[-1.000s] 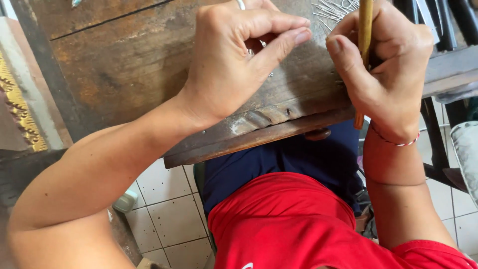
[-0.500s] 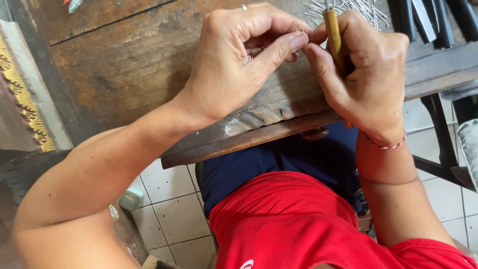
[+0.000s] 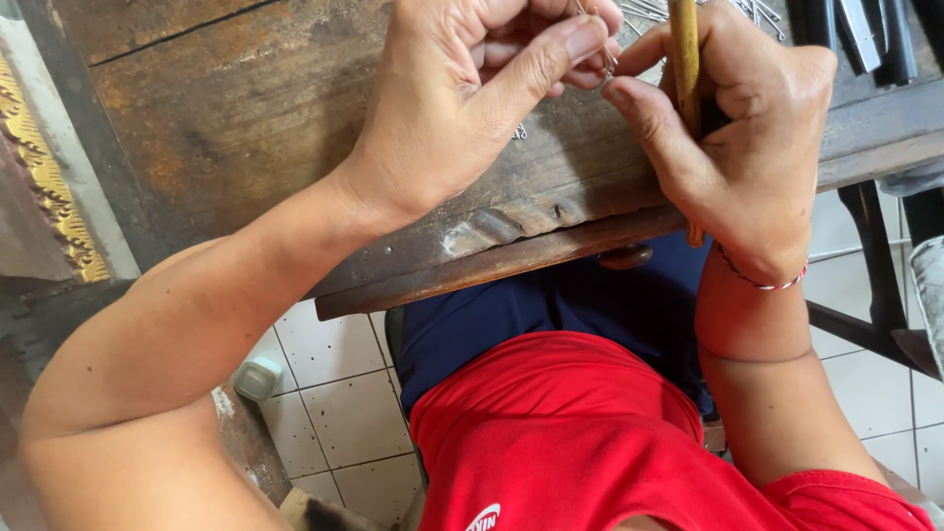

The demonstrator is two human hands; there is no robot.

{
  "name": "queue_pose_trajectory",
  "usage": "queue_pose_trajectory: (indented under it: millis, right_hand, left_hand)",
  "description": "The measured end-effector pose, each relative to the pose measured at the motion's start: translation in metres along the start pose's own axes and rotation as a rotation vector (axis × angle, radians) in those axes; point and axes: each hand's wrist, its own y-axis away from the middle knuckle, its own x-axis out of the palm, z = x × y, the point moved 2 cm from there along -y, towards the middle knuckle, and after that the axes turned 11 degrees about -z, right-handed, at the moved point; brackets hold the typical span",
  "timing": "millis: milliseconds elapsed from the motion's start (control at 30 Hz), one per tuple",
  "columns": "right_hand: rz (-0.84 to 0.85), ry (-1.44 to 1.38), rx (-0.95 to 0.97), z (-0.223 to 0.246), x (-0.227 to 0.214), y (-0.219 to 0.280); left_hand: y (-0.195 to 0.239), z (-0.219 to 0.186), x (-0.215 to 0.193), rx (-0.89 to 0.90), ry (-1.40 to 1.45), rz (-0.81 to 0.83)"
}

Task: The person uses a wooden-handled tool to bend small metal wires into looped shapes on a wooden workbench. They repeatedly pick up individual wires, bend them, and place the finished pieces into a growing pile on the table.

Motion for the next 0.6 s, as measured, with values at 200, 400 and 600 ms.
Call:
queue_pose_trajectory:
  millis: [200, 400, 600]
  right_hand:
    - [-0.005, -0.024, -0.020, 0.0034, -0.0008, -0.0018]
    - [-0.008, -0.040, -0.025, 0.0017, -0.0021, -0.0019]
    - [0.010, -0.056, -0.035, -0.0040, -0.0033, -0.0012]
  left_hand:
    - [-0.0017, -0.0064, 0.0010, 0.107, -0.057, 0.065]
    - [-0.0027, -0.0065, 0.0002, 0.174, -0.120, 0.106]
    - [-0.0032, -0.0087, 0.0018, 0.060, -0.094, 0.093]
